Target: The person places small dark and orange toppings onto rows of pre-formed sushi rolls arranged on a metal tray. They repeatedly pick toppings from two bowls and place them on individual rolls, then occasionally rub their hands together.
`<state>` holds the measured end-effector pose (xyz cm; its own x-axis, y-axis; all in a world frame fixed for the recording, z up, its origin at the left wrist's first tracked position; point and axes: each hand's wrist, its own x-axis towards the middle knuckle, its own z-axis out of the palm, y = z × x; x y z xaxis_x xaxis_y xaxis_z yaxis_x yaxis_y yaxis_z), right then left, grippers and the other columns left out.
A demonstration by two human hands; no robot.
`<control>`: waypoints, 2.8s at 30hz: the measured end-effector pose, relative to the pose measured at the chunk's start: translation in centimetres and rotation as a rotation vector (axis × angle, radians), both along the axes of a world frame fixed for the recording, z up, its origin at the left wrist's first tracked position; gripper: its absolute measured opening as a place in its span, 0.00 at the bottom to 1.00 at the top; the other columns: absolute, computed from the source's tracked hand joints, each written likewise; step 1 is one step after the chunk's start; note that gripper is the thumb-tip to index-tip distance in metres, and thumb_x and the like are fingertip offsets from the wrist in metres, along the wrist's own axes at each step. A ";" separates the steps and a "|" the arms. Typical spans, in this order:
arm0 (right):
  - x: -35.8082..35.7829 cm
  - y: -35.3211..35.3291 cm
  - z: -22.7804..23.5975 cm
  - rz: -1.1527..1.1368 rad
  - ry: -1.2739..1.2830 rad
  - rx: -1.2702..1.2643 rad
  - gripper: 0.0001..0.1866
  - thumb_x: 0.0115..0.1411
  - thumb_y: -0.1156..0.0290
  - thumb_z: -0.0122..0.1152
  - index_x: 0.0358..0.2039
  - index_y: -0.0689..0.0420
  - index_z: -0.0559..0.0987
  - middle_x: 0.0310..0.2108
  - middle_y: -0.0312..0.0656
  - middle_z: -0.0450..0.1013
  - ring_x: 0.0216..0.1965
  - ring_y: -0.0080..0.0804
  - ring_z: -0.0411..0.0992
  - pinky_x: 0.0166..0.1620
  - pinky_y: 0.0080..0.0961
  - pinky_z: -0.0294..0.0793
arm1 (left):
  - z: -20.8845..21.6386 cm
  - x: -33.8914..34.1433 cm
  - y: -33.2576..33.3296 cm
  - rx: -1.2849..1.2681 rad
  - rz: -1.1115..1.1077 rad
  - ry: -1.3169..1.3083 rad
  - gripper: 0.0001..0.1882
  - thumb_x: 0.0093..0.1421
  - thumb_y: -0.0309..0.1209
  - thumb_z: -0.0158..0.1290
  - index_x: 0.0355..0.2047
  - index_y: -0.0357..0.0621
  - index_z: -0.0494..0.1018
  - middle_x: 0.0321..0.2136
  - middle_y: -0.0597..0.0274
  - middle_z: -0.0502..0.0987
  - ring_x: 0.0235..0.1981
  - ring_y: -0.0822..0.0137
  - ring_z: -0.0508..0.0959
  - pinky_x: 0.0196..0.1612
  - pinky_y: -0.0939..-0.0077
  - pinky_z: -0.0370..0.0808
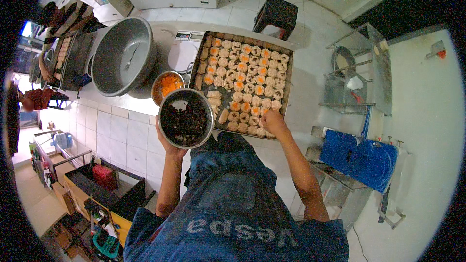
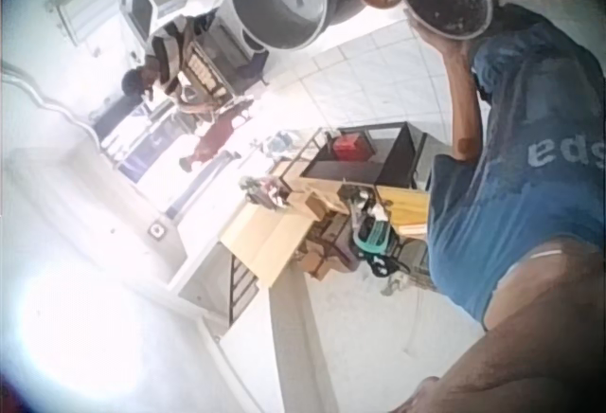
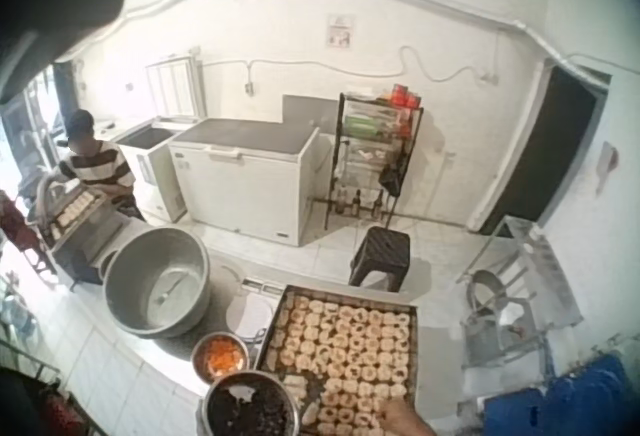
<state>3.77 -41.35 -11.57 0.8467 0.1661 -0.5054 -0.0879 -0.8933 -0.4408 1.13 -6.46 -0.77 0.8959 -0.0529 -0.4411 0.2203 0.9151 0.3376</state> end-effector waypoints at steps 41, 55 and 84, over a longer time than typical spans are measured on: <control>0.0 16.0 16.8 0.194 -0.397 0.464 0.09 0.53 0.76 0.62 0.36 0.63 0.80 0.36 0.43 0.75 0.35 0.38 0.76 0.41 0.29 0.77 | -0.7 0.4 -3.4 0.045 -0.206 0.065 0.35 0.63 0.60 0.36 0.57 0.45 0.67 0.50 0.52 0.75 0.47 0.56 0.77 0.50 0.61 0.76; -1.5 -0.9 5.1 -0.285 -0.060 0.280 0.09 0.50 0.77 0.66 0.34 0.64 0.81 0.30 0.47 0.79 0.30 0.35 0.78 0.38 0.28 0.78 | -1.0 0.8 0.1 0.034 -0.122 0.026 0.36 0.64 0.61 0.33 0.62 0.50 0.61 0.57 0.52 0.68 0.54 0.51 0.72 0.54 0.51 0.73; -0.5 -0.2 3.1 0.010 -0.115 -0.303 0.10 0.51 0.76 0.57 0.34 0.55 0.82 0.28 0.48 0.78 0.32 0.48 0.76 0.38 0.40 0.76 | -1.3 -0.1 1.1 0.037 -0.016 0.019 0.35 0.64 0.60 0.34 0.61 0.50 0.62 0.57 0.53 0.68 0.55 0.51 0.71 0.54 0.51 0.73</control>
